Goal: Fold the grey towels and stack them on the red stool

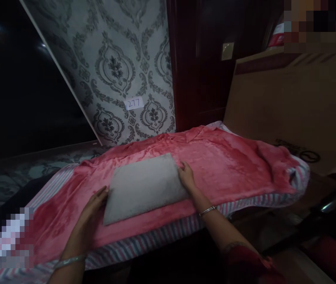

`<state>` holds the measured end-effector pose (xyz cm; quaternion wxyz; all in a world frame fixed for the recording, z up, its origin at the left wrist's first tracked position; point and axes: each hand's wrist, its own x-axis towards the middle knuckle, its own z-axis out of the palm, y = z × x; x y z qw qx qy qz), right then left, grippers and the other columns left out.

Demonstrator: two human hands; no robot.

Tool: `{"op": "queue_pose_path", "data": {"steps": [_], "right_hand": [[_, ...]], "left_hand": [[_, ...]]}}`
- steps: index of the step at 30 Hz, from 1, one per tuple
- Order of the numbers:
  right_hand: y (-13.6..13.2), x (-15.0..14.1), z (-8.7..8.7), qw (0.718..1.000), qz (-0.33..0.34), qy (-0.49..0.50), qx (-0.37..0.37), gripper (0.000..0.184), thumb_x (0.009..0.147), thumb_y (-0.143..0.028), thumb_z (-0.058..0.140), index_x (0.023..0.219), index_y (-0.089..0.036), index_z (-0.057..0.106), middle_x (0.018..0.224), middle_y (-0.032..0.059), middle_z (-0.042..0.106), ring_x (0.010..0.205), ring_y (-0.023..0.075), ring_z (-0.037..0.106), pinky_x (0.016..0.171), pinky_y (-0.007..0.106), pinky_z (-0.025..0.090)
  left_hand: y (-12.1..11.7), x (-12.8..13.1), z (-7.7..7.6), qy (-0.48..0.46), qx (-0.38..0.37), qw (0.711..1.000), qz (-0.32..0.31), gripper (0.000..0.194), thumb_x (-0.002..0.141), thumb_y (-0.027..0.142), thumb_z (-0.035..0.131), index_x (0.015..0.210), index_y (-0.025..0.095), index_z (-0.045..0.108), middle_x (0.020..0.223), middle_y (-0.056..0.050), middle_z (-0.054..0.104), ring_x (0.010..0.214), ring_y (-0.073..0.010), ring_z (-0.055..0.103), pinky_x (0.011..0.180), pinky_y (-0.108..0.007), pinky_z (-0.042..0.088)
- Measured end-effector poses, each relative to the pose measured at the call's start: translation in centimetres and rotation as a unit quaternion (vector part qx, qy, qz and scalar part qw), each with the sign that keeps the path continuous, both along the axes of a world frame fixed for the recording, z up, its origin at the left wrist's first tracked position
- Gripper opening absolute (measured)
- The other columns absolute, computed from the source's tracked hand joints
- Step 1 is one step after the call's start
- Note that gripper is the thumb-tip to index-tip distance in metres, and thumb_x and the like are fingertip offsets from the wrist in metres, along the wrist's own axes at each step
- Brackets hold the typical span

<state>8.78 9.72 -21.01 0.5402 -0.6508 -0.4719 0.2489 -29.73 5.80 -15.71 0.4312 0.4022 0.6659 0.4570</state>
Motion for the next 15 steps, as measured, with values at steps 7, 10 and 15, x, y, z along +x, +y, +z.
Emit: {"op": "queue_pose_path", "data": {"steps": [7, 10, 15], "right_hand": [[1.7, 1.3, 0.3, 0.992, 0.039, -0.068, -0.097, 0.064, 0.078, -0.026, 0.051, 0.141, -0.013, 0.055, 0.108, 0.0105, 0.074, 0.092, 0.0242, 0.071, 0.083, 0.036, 0.056], [2.5, 1.1, 1.1, 0.986, 0.05, -0.103, -0.119, 0.062, 0.077, -0.025, 0.056, 0.138, -0.016, 0.06, 0.118, 0.0129, 0.071, 0.104, 0.0277, 0.068, 0.088, 0.037, 0.054], [3.1, 0.9, 2.3, 0.974, 0.083, -0.121, -0.17, 0.043, 0.075, -0.025, 0.064, 0.117, -0.014, 0.072, 0.114, 0.0133, 0.073, 0.106, 0.0271, 0.067, 0.09, 0.032, 0.052]], "left_hand": [[2.6, -0.1, 1.2, -0.068, -0.032, 0.996, -0.038, 0.032, 0.074, 0.034, 0.079, 0.093, 0.011, 0.069, 0.073, -0.006, 0.072, 0.063, -0.0181, 0.069, 0.06, -0.028, 0.054], [3.1, 0.3, 1.9, -0.088, -0.083, 0.991, -0.058, 0.025, 0.073, 0.033, 0.079, 0.078, 0.011, 0.069, 0.069, -0.01, 0.073, 0.059, -0.0209, 0.069, 0.058, -0.031, 0.055], [3.7, 1.2, 2.3, -0.086, -0.1, 0.99, -0.05, 0.022, 0.074, 0.03, 0.079, 0.077, 0.01, 0.07, 0.068, -0.012, 0.074, 0.056, -0.0217, 0.07, 0.056, -0.029, 0.056]]}}
